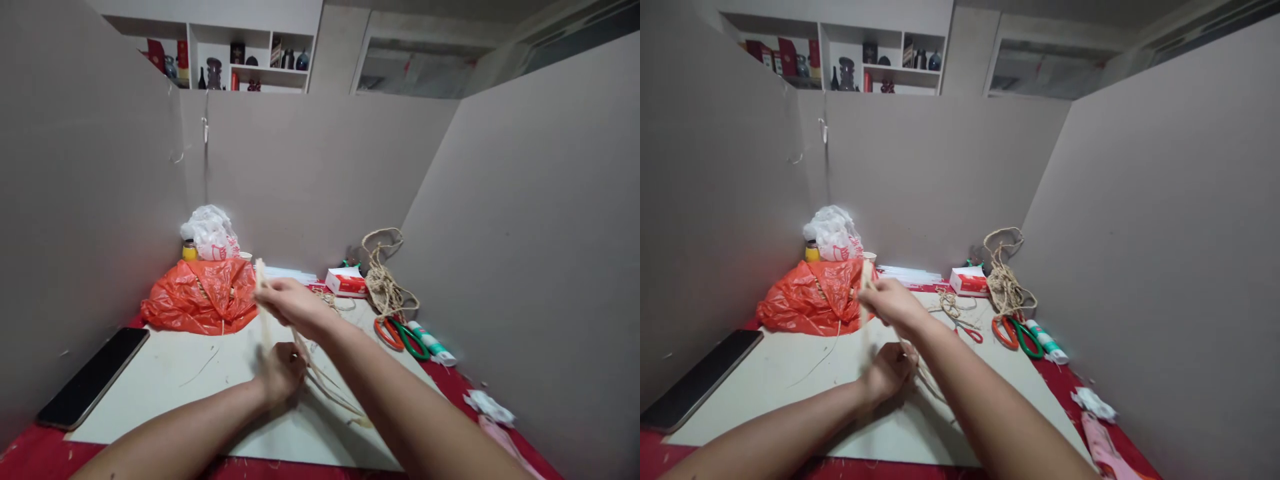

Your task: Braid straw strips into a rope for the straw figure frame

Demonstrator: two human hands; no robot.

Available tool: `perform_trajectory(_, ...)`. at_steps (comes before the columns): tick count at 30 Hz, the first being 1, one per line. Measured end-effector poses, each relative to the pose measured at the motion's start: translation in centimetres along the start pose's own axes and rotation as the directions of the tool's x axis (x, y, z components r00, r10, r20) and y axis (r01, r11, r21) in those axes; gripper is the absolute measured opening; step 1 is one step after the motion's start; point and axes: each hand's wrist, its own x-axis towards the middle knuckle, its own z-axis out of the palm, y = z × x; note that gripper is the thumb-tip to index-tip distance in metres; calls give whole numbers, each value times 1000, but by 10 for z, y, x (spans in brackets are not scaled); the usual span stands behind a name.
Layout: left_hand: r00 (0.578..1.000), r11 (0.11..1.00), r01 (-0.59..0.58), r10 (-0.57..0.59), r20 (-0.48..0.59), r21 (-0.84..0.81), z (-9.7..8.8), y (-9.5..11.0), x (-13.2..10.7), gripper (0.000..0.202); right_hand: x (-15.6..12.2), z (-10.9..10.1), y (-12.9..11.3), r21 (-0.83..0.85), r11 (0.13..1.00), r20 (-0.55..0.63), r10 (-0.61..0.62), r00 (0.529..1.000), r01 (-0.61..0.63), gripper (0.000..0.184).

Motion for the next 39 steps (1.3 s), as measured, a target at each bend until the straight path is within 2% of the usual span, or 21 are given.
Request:
perform_trajectory(3,999,994,14,-10,-42,105,-3,7,-4,11,40,22,-5,54,998,-33,25,999,-23,26)
perform_trajectory(5,1000,985,-11,16,-26,172,-5,9,-5,12,40,17,0,62,997,-99,42,994,-36,27)
perform_trajectory(7,998,977,-62,58,26,205,-6,11,-6,16,22,-2,12,84,995,-183,60,981,-45,29)
perform_trajectory(9,995,984,-66,52,88,167,-6,12,-7,18,-6,-28,31,99,992,-231,105,967,-84,30)
perform_trajectory(12,984,995,77,-87,153,68,-5,14,-10,17,-45,-62,67,85,975,-260,222,940,-207,26)
perform_trajectory(15,964,982,189,-191,183,29,-5,18,-13,19,-71,-76,100,65,960,-275,278,920,-271,25)
perform_trajectory(18,957,977,215,-211,198,3,-5,21,-16,19,-83,-73,117,67,954,-254,300,919,-292,28)
perform_trajectory(23,954,973,228,-227,198,15,-6,24,-17,20,-84,-54,122,184,928,-193,356,914,-323,26)
perform_trajectory(27,958,978,207,-207,197,22,-6,26,-18,22,-81,-44,125,199,903,-62,399,915,-381,34)
perform_trajectory(31,959,980,195,-200,202,44,-6,26,-17,22,-78,-45,131,155,922,48,351,935,-354,38)
perform_trajectory(35,957,977,176,-197,212,117,-8,25,-14,25,-73,-52,136,114,940,57,317,947,-322,33)
perform_trajectory(39,947,961,188,-232,221,202,-10,25,-11,26,-67,-55,138,37,979,66,198,978,-201,27)
